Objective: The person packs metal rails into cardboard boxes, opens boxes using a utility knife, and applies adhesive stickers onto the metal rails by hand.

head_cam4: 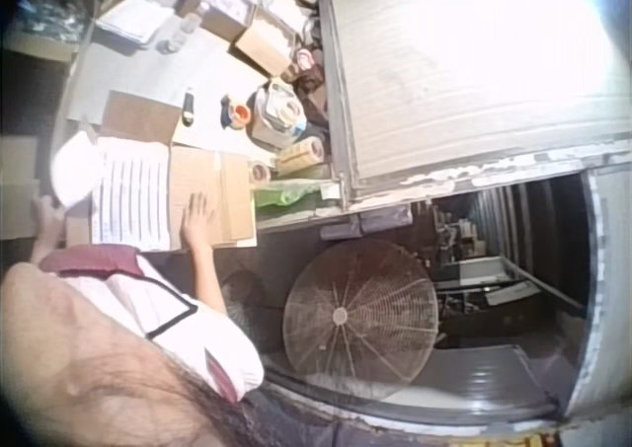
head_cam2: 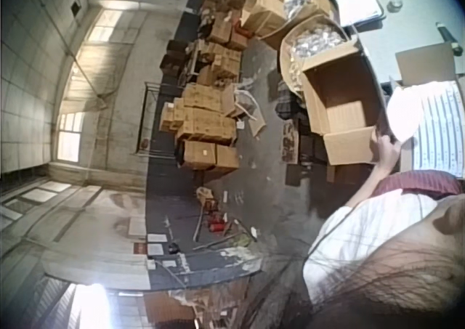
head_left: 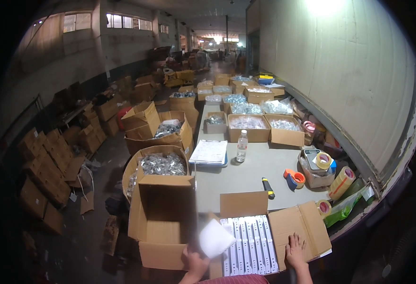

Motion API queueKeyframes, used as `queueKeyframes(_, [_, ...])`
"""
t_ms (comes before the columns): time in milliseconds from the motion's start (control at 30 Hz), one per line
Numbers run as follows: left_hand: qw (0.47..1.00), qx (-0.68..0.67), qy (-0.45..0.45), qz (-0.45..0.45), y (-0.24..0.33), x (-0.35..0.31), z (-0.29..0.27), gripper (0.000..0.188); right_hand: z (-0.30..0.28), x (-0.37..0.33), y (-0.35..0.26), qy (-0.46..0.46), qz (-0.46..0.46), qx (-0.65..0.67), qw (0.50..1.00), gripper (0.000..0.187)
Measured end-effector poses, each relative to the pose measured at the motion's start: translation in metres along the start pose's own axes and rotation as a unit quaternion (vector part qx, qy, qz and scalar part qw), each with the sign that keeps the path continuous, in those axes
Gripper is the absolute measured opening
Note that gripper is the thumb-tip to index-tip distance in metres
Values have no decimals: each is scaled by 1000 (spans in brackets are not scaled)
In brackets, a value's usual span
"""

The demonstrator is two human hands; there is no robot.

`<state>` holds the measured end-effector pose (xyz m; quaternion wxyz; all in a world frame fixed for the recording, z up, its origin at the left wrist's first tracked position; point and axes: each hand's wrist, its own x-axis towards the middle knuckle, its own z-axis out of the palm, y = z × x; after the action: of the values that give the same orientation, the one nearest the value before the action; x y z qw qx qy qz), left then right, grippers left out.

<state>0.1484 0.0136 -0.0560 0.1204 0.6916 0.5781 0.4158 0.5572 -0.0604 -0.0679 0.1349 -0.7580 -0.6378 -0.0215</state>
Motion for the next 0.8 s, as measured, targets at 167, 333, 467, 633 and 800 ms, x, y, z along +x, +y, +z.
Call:
queueKeyframes(167, [997, 49, -10, 56, -11, -3, 16, 33, 16, 11, -24, 57, 131, 88, 986, 48])
queueKeyframes(333, [985, -149, -33, -84, 34, 8, -30, 33, -50, 34, -84, 99, 96, 131, 982, 34])
queueKeyframes(467, [982, -186, -11, -38, 40, 9, -49, 33, -107, 55, -131, 225, -47, 284, 931, 20])
queueKeyframes(633, [966, -251, -9, -60, 41, 7, -72, 46, -248, 56, -164, 142, -410, 465, 772, 19])
queueKeyframes(800, [912, -385, -35, -137, 72, -2, -92, 31, -303, 15, -214, 183, -390, 692, 579, 22])
